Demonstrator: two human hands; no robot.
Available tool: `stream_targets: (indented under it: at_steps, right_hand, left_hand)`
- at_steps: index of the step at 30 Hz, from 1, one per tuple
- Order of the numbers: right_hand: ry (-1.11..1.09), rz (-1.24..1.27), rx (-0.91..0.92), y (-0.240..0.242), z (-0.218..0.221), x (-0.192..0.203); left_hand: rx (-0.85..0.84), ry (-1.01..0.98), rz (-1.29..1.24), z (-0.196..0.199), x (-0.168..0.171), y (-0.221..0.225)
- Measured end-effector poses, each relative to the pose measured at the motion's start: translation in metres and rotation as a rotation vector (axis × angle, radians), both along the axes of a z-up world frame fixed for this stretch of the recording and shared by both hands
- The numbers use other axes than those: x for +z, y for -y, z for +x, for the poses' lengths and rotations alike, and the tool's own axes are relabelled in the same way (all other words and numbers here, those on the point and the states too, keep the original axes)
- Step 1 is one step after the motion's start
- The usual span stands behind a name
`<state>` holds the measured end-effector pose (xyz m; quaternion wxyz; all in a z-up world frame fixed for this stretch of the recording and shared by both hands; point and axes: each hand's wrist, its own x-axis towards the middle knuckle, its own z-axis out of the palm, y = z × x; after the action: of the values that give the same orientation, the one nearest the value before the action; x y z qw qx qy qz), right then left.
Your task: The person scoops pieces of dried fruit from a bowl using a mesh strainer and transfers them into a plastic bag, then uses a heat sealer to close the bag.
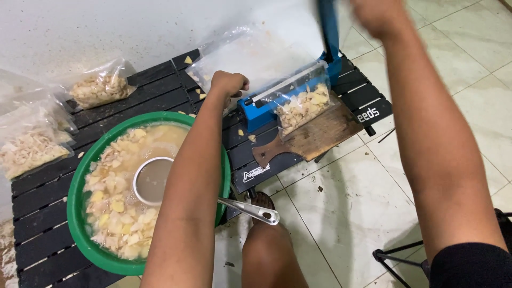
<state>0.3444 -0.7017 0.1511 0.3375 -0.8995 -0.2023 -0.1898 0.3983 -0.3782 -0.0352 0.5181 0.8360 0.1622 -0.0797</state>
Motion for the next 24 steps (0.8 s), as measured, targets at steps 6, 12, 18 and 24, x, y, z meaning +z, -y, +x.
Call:
stream_targets:
  at_steps: [6, 12, 18, 24]
  right_hand:
    - [0.065, -0.094, 0.402, -0.116, -0.036, -0.035]
    - [0.029, -0.319, 0.324, -0.136, -0.037, -0.071]
    - [0.016, -0.448, 0.327, -0.142, -0.040, -0.074]
    - [-0.171, -0.460, 0.341, -0.144, -0.018, -0.064]
  left_hand:
    - [-0.025, -0.025, -0.030, -0.004, 0.009, -0.003]
    - [-0.021, 0.002, -0.063, 0.011, -0.001, -0.007]
    - [-0.025, 0.012, -0.060, 0.006, 0.002, -0.003]
    - [-0.087, -0.060, 0.024, -0.019, 0.044, -0.002]
